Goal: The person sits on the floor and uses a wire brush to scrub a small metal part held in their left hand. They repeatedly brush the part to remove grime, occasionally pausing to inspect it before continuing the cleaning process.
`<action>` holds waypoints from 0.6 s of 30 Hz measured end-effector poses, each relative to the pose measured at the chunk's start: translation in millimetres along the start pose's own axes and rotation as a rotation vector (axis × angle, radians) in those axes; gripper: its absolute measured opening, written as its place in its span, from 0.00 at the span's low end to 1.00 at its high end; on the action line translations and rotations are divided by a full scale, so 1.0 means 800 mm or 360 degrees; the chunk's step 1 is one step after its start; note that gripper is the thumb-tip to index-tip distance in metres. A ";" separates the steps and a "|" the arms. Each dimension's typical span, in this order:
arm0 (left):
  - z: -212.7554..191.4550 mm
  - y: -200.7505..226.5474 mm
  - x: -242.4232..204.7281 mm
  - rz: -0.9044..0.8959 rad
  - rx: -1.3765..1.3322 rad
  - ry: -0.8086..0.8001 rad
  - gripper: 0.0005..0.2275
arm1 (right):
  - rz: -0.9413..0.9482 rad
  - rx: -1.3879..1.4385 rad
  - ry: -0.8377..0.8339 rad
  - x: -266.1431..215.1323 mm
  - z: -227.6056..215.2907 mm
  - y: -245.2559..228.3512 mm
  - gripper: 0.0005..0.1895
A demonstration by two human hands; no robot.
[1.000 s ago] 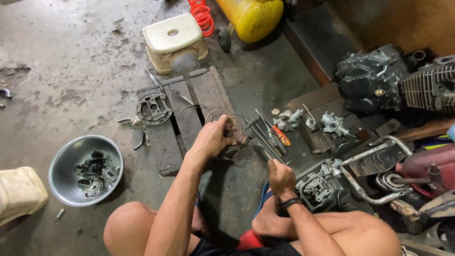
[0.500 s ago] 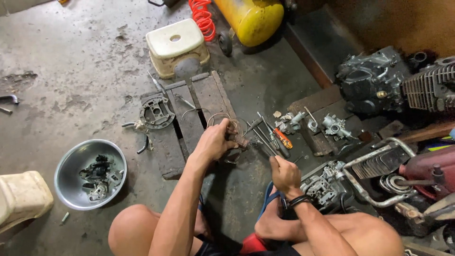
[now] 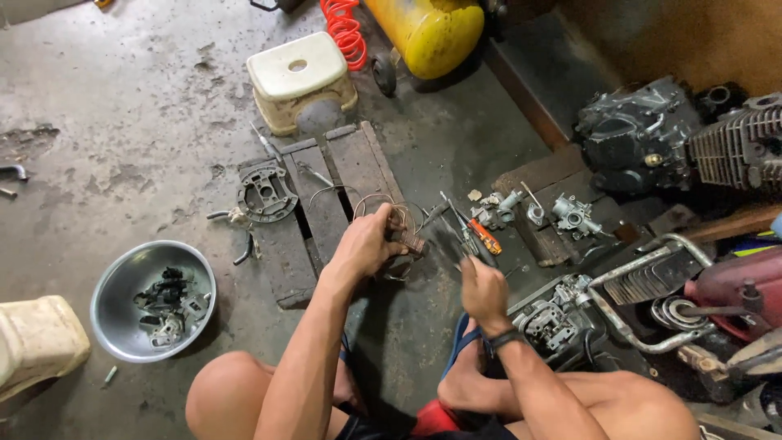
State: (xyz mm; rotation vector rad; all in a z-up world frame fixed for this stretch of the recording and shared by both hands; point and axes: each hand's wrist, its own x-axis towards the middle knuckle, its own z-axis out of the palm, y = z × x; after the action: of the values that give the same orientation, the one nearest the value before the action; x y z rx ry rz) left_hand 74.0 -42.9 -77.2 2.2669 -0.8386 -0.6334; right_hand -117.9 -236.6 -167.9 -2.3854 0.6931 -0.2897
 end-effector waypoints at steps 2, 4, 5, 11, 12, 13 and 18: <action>0.003 -0.008 -0.002 -0.0023 0.0048 -0.0011 0.24 | -0.0080 0.0004 -0.0056 0.013 0.001 -0.042 0.28; 0.001 -0.007 0.002 -0.0010 0.0106 -0.0007 0.25 | -0.0171 0.0005 -0.0072 0.018 0.002 -0.053 0.30; 0.000 -0.004 0.001 -0.0018 0.0074 -0.0011 0.24 | -0.0130 0.0004 -0.0084 0.012 0.004 -0.044 0.28; 0.001 -0.004 0.000 -0.0010 0.0028 -0.0002 0.23 | -0.0011 -0.0198 -0.0098 -0.016 -0.019 0.003 0.27; 0.002 -0.004 0.000 -0.0010 0.0020 0.0002 0.24 | 0.0000 -0.0163 -0.0093 -0.012 -0.025 -0.001 0.28; 0.002 -0.004 0.001 -0.0011 0.0014 0.0001 0.24 | 0.0001 -0.0168 -0.0096 0.001 -0.017 -0.009 0.28; 0.005 -0.012 0.003 -0.0038 0.0081 0.0013 0.24 | -0.0194 0.0043 -0.0042 0.016 -0.010 -0.083 0.29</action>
State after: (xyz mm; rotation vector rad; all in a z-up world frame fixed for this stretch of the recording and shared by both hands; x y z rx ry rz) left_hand 76.6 -40.5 -87.2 2.3270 -0.8337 -0.6195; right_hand -83.1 -204.1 -119.7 -2.4055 0.5291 -0.3167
